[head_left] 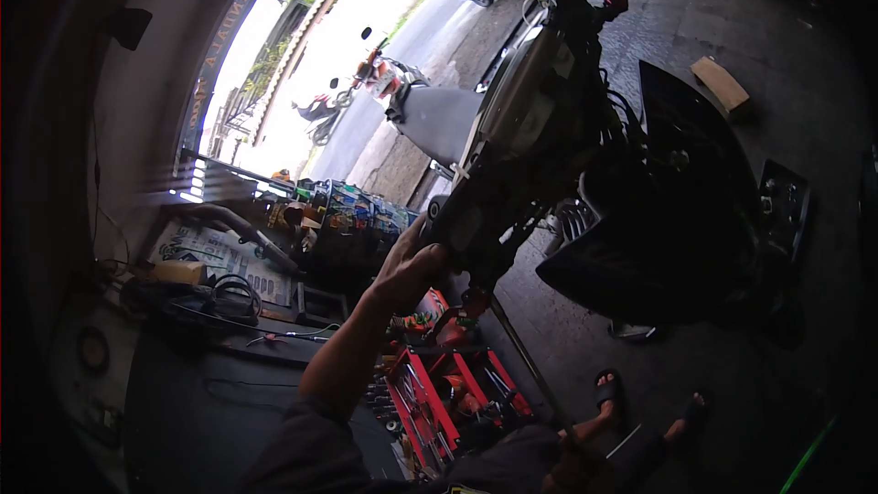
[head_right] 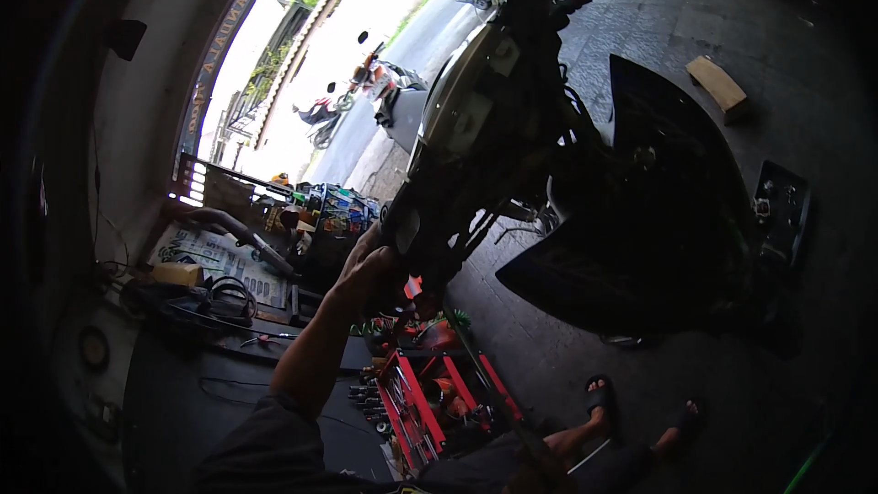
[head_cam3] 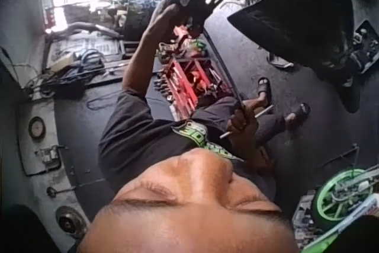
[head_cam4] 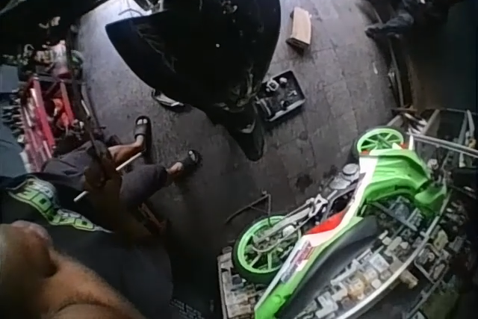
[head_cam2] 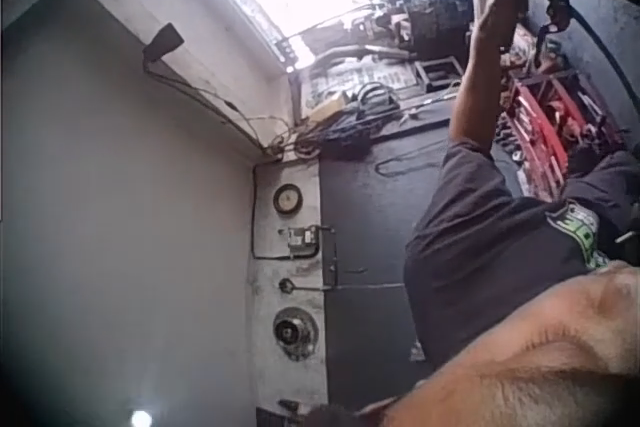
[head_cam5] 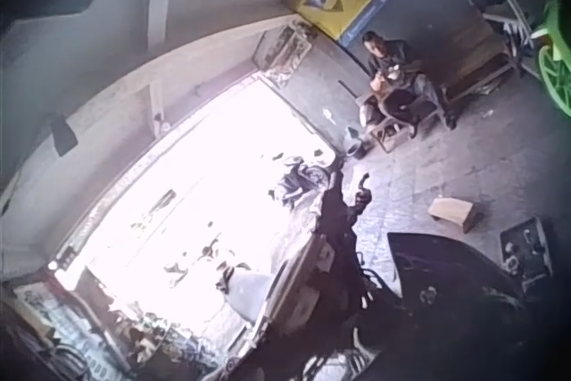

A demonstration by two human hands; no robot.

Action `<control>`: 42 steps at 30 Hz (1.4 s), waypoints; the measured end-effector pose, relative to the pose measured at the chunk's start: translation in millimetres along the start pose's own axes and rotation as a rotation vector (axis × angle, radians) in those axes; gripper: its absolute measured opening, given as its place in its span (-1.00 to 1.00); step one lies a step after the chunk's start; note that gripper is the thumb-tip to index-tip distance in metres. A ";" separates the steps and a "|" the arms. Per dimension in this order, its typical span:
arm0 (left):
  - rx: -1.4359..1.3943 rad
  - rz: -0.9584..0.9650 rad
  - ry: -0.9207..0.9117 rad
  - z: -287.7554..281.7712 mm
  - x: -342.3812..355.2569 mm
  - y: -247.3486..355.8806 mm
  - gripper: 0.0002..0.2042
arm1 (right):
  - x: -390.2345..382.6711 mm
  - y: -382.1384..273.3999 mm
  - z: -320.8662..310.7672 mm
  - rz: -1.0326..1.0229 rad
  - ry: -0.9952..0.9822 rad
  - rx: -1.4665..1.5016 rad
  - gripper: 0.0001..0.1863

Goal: Repairing or modifying the controls and handlebar assembly of a motorcycle.

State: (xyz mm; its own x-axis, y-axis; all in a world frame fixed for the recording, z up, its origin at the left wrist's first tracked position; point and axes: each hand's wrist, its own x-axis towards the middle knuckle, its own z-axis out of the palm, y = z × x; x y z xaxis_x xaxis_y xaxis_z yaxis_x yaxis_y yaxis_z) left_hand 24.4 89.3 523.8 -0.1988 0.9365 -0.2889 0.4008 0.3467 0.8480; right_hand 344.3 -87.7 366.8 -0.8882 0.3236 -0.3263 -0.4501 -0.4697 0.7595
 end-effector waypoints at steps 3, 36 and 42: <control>0.280 0.170 0.214 4.2 1.2 -10.4 -0.60 | -4.2 -2.2 4.9 0.118 0.171 0.124 -0.70; 0.390 0.151 0.344 19.3 -8.7 -0.9 -0.59 | -29.9 47.5 34.5 -0.147 -0.395 -0.281 -0.58; 0.378 0.145 0.352 20.6 -9.6 -0.7 -0.57 | -35.8 42.7 30.4 -0.189 -0.346 -0.447 -0.58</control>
State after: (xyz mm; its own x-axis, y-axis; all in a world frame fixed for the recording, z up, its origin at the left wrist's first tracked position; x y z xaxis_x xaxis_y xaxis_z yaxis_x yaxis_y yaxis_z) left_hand 44.5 81.2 516.9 -0.3790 0.9245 0.0409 0.7275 0.2703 0.6306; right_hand 359.7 -94.4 428.1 -0.7410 0.6486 -0.1736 -0.6593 -0.6540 0.3709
